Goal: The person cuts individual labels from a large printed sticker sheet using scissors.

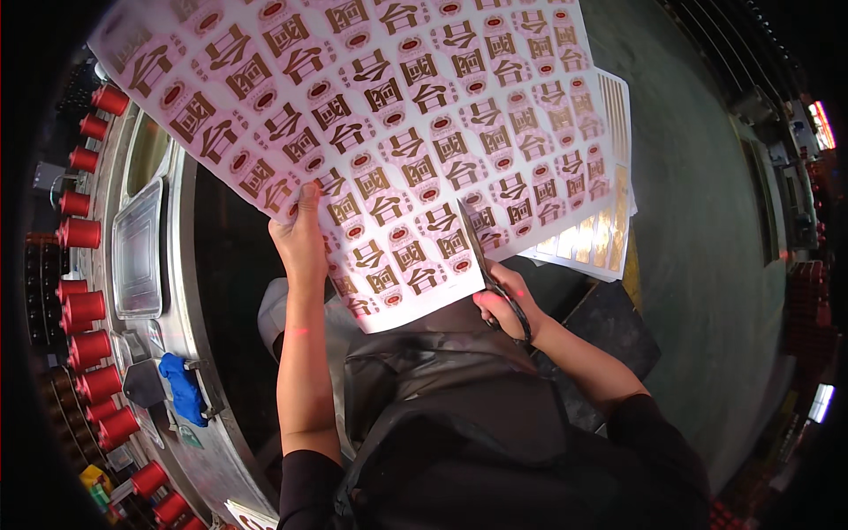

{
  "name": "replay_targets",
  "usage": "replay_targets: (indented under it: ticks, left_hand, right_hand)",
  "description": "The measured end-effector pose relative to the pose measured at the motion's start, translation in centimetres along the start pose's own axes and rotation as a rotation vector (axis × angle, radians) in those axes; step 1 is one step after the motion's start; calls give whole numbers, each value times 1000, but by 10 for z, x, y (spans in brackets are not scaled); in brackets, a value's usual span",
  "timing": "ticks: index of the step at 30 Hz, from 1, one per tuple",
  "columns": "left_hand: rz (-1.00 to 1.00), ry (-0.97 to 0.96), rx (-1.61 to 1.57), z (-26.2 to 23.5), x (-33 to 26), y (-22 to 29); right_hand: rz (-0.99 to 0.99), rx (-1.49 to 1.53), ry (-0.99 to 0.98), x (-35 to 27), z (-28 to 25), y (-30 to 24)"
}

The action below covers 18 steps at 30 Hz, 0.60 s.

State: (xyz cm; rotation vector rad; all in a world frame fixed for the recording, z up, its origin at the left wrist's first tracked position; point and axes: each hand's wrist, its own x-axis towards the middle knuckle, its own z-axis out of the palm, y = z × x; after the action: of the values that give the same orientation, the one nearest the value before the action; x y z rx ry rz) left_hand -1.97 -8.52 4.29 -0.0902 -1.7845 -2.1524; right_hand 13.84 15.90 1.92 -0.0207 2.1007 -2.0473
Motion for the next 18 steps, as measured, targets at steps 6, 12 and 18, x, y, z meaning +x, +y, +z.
replay_targets:
  ticks: [6,12,18]
  left_hand:
    - [-21,0,37,-1,1,2]
    - [-215,-27,-100,-3,6,-13]
    - [-152,-6,-1,-3,3,-11]
  right_hand:
    - [19,18,2,0,-3,6]
    - [25,-11,-33,13,-8,-3]
    - [-163,-193,-58,17,-9,-20]
